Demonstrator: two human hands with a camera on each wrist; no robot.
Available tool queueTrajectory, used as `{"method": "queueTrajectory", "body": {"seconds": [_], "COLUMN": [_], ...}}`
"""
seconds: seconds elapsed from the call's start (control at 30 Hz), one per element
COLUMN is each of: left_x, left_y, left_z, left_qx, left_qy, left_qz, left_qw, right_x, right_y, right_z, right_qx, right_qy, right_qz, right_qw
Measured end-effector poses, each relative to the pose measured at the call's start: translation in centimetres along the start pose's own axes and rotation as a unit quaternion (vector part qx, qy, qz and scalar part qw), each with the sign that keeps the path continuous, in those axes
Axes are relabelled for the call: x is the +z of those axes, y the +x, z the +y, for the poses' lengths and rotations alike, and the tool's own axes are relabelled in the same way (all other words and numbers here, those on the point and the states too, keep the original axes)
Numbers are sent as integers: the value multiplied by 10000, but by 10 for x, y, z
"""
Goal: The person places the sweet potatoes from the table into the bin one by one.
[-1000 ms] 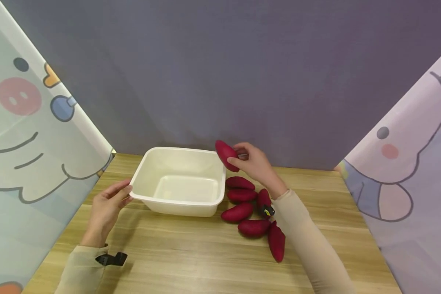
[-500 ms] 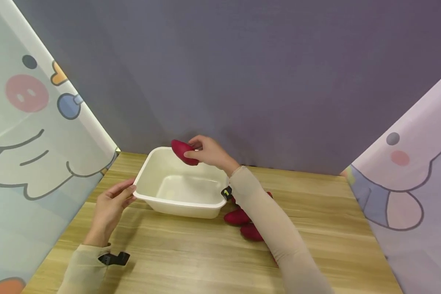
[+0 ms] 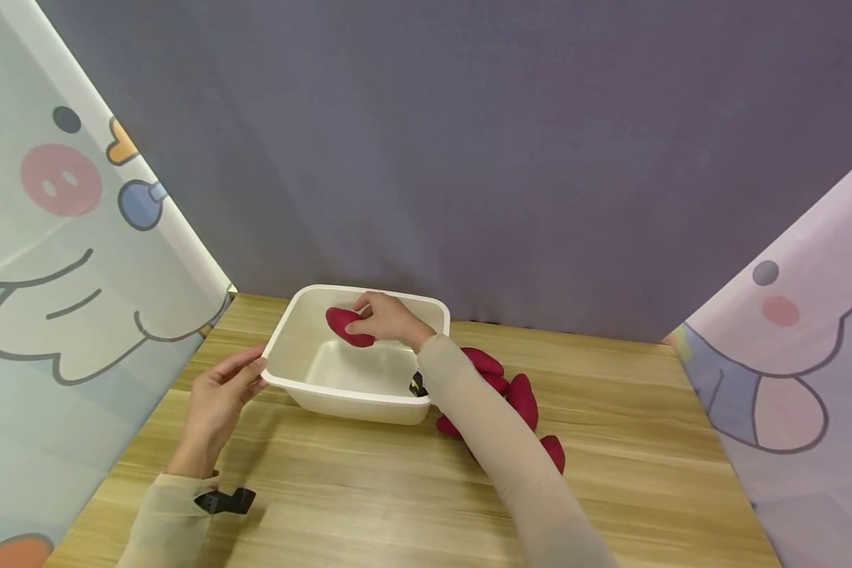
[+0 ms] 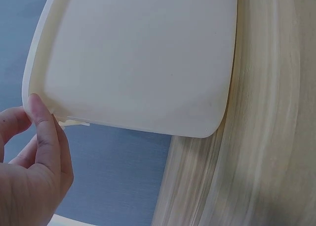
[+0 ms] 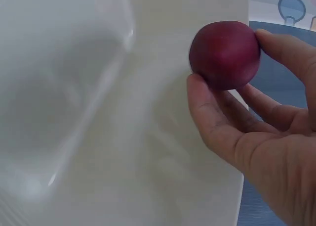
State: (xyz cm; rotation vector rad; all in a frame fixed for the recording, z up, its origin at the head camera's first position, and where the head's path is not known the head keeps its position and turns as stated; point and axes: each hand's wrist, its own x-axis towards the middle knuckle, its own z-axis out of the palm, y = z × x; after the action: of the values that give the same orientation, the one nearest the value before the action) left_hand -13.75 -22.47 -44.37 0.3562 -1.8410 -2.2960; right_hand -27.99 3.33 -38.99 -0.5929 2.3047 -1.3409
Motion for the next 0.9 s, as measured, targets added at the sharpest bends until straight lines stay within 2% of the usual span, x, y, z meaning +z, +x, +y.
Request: {"method": "queueTrajectory", "body": {"seconds": [0.27, 0.33, 0.43, 0.53, 0.7, 0.9], "left_x": [1, 1, 1, 1, 3, 2], "left_y": [2, 2, 3, 3, 3, 2], "left_z": [-1, -1, -2, -2, -2, -2], "left_qx": [5, -4, -20, -25, -53, -118], "left_qy": [-40, -37, -39, -22, -15, 88], "left_qz": [31, 30, 45, 122, 118, 125], "left_qw": [10000, 10000, 10000, 9999, 9999, 9998], "right_x": [4, 2, -2, -8, -22, -40], "right_y": [0, -2, -7, -15, -40, -80], "right_z": [1, -3, -14, -28, -46, -43], "right_qx": [-39, -113, -258, -442, -486, -504], "right_qy": [-390, -843, -1637, -2102, -2016, -1728], "right_qz": [90, 140, 191, 248, 422, 722], "right_qw": [9992, 9963, 9860, 9763, 9774, 9810]}}
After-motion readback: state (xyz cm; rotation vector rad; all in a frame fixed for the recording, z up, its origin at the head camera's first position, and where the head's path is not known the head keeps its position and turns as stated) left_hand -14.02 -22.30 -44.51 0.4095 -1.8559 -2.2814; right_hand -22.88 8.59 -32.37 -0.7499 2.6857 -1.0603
